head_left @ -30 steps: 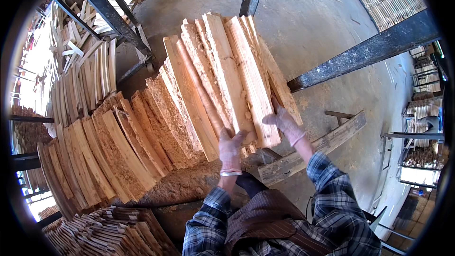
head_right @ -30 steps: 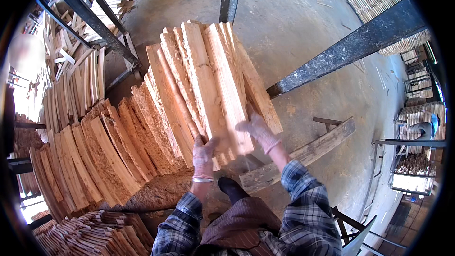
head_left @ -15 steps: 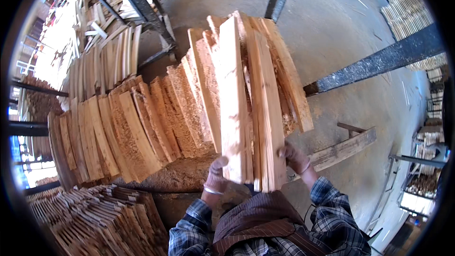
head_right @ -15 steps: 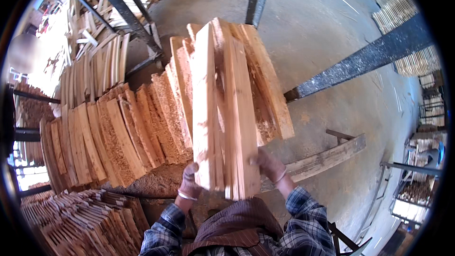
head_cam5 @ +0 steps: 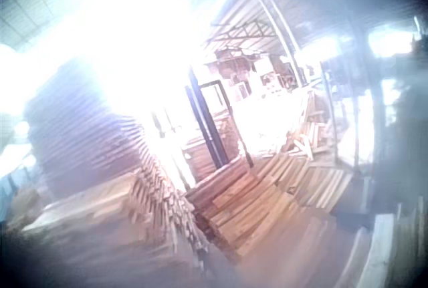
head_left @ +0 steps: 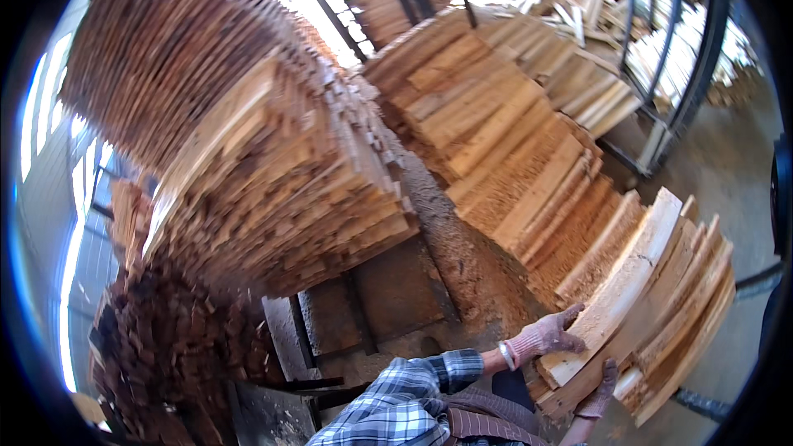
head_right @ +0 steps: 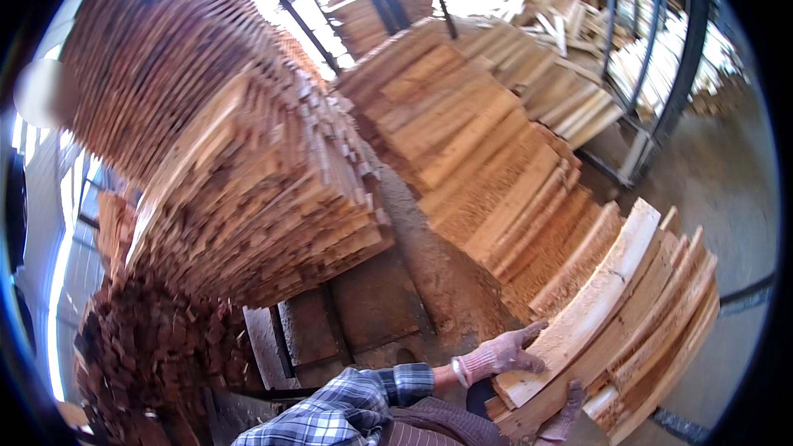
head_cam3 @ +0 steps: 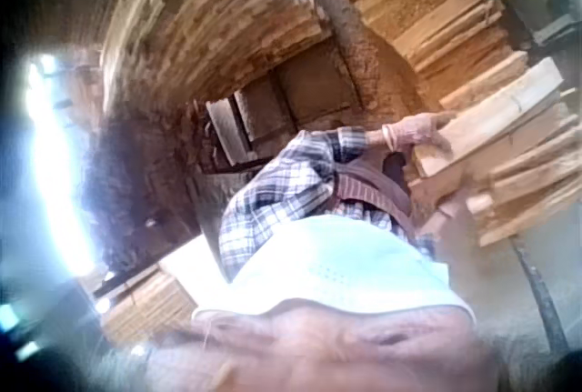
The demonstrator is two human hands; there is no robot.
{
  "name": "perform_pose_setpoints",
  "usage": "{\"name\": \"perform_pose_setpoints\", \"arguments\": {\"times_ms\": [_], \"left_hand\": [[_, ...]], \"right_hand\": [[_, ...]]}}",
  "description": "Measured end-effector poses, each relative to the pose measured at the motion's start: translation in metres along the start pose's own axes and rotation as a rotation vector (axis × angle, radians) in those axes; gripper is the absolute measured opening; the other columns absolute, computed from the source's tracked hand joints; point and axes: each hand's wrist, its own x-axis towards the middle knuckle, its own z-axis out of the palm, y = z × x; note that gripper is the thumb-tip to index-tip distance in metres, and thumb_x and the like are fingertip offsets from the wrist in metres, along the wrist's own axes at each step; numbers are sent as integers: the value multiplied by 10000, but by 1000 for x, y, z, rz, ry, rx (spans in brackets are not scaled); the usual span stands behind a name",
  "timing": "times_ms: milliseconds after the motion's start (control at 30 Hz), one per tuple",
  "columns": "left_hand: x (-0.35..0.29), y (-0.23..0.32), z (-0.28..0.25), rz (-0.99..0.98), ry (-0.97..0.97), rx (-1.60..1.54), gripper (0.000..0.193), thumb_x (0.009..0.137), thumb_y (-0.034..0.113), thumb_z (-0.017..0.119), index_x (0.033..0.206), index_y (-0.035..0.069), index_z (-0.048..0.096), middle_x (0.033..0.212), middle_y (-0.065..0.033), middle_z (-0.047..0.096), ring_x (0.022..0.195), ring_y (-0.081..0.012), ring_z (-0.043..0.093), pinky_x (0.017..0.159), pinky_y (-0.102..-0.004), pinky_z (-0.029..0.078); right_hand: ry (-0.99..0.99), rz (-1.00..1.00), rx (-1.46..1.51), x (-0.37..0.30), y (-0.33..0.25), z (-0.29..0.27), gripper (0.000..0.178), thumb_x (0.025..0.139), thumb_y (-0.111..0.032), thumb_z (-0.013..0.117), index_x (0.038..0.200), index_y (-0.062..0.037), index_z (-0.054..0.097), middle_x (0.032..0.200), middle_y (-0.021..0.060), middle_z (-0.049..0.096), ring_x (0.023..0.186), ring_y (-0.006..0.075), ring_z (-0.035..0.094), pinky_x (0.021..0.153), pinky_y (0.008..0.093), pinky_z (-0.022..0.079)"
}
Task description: The person stacks wooden planks onto a metal rack in a lumber yard. They pick up planks from a pile, place them on the rack, and occasionally adjust the planks to align them. The person also moves a metal tray to clear the workspace.
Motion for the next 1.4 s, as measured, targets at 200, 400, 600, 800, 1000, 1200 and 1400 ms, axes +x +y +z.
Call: {"name": "perform_pose_setpoints", "arguments": {"times_ms": [200, 400, 600, 800, 1000, 1200, 1400], "left_hand": [[-152, 37, -87, 426, 519, -305, 943, 749, 75, 806, 1478, -39, 219, 1414, -153, 437, 1287, -176, 404, 1086, -291, 323], [-366, 122, -200, 497, 1003, -219, 623, 779, 224, 770, 1295, -5, 505, 1071, -114, 659, 899, -170, 653, 766, -288, 559], [-532, 172, -372, 670, 1306, 60, 536, 810, 391, 701, 1229, 77, 582, 1285, -115, 576, 1180, -213, 548, 1054, -377, 434], [-568, 57, -422, 431, 1742, 19, 282, 900, 265, 586, 1107, 76, 620, 1042, -56, 593, 916, -149, 563, 832, -314, 453], [-478, -70, -310, 530, 1541, -353, 156, 943, 188, 535, 814, 101, 547, 645, 56, 382, 598, -52, 347, 551, -244, 277], [-293, -172, -195, -46, 990, -644, 82, 856, 119, 599, 791, 97, 555, 714, 15, 511, 559, -91, 449, 480, -220, 353], [-81, -165, -97, 8, 302, 9, 76, 845, 50, 590, 911, 17, 573, 880, -7, 565, 719, -112, 486, 601, -276, 421]], "right_hand": [[-399, -160, -238, -26, -1, 168, 615, 841, -322, 644, 1322, -15, 413, 1077, 119, 556, 944, 227, 579, 791, 336, 532], [-955, 85, -134, -144, 1, 447, 611, 791, -284, 726, 1281, 1, 496, 1066, 118, 621, 936, 194, 639, 790, 276, 554], [-1357, -89, -444, -267, 11, 678, 632, 848, -414, 688, 1238, 38, 480, 1031, 194, 601, 984, 271, 627, 857, 315, 543], [-1918, -987, -892, -245, 153, 617, 576, 914, -370, 597, 1381, -74, 436, 1007, 176, 654, 909, 244, 658, 811, 329, 567], [-1436, -518, -1751, -94, 153, 369, 686, 827, -385, 621, 1382, -31, 431, 1105, 213, 646, 1016, 359, 627, 844, 458, 502], [-502, 64, -1954, -10, 55, 128, 605, 813, -388, 614, 1301, -46, 514, 1194, 204, 620, 1095, 359, 601, 885, 470, 483], [232, -81, -1422, 57, 37, -84, 799, 798, -472, 664, 1421, -52, 392, 1223, 230, 601, 1128, 356, 586, 929, 408, 473]]}}
